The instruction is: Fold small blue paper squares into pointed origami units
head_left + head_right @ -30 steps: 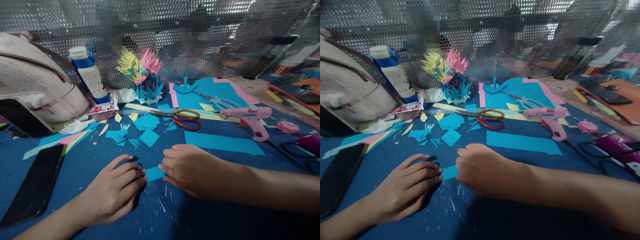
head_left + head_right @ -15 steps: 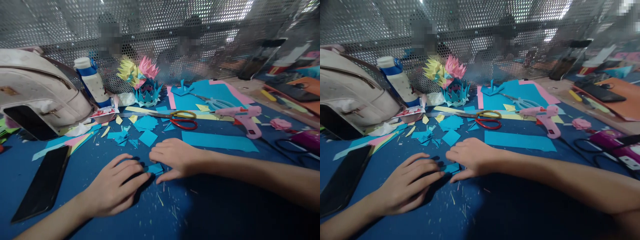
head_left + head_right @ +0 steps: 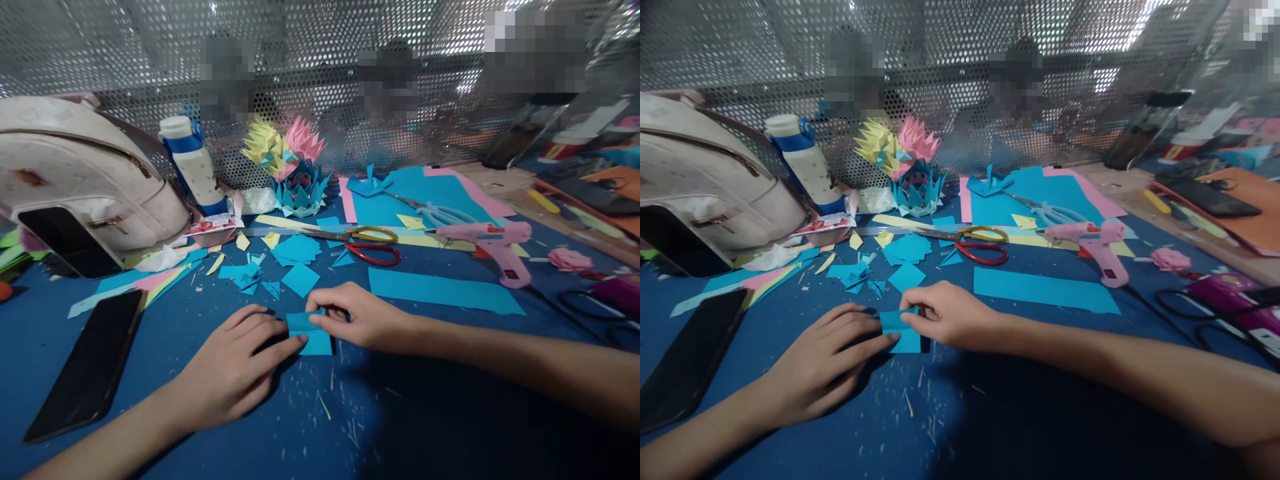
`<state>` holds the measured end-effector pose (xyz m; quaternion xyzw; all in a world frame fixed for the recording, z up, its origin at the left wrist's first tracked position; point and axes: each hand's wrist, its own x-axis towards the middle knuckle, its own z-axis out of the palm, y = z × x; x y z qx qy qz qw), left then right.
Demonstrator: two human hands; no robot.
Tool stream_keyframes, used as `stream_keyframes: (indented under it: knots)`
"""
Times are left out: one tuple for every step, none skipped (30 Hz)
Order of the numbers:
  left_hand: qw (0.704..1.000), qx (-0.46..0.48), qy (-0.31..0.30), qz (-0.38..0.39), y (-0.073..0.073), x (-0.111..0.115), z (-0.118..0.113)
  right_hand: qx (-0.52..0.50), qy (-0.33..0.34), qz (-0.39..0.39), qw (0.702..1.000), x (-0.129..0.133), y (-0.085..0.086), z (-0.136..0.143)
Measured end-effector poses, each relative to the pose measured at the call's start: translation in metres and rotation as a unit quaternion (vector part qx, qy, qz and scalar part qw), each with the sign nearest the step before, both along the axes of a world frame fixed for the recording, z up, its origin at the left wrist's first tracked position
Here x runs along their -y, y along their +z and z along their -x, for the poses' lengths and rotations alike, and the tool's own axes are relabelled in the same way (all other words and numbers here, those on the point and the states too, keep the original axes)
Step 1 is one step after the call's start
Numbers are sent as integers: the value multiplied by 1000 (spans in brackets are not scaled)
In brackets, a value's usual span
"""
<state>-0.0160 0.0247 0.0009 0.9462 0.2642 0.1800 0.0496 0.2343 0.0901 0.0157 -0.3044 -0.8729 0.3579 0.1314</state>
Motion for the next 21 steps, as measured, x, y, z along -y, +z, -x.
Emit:
stream_keyframes:
  knots:
    - [1000, 9, -3, 6, 0, 0, 1, -11, -8, 20, 1000, 0, 0, 0]
    - [1000, 16, -7, 12, 1, 0, 1, -18, -13, 35, 999, 0, 0, 1]
    - [999, 22, -16, 17, 1, 0, 2, -24, -16, 46, 999, -1, 0, 1]
    - [999, 23, -26, 21, 2, 0, 2, -31, -17, 58, 998, -1, 0, 1]
    - [999, 21, -35, 22, 2, 1, 3, -40, -18, 72, 996, -1, 0, 1]
    - [999, 19, -41, 19, 3, 1, 3, -49, -20, 89, 995, -1, 1, 2]
    - [999, 19, -44, 14, 3, 1, 3, -58, -21, 109, 992, -1, 1, 2]
    - [999, 21, -44, 8, 4, 1, 3, -66, -24, 132, 989, 0, 1, 2]
    - [999, 27, -37, 5, 4, 1, 3, -73, -27, 155, 985, 0, 2, 3]
    - [999, 34, -32, 4, 4, 1, 3, -78, -31, 177, 981, 1, 2, 3]
    - [999, 41, -29, 8, 4, 2, 3, -83, -34, 196, 976, 2, 2, 3]
    - [998, 44, -31, 13, 4, 2, 3, -88, -36, 210, 973, 3, 1, 3]
    - [998, 45, -34, 17, 3, 2, 3, -93, -36, 217, 971, 3, 1, 3]
    - [998, 43, -39, 18, 3, 2, 3, -95, -33, 218, 971, 3, 1, 3]
    - [998, 40, -42, 15, 2, 2, 4, -95, -28, 214, 972, 4, 1, 4]
    - [998, 37, -42, 10, 2, 3, 4, -95, -21, 206, 974, 3, 1, 4]
    - [999, 35, -39, 5, 1, 3, 5, -94, -14, 195, 976, 3, 1, 4]
    - [999, 36, -37, -1, 1, 3, 5, -92, -8, 183, 979, 2, 1, 4]
    - [999, 36, -37, -5, 1, 3, 5, -89, -4, 170, 981, 1, 1, 3]
    - [999, 35, -38, -6, 1, 2, 5, -86, 0, 155, 984, 1, 1, 3]
    - [999, 35, -40, -7, 2, 2, 5, -81, 4, 139, 987, 0, 2, 3]
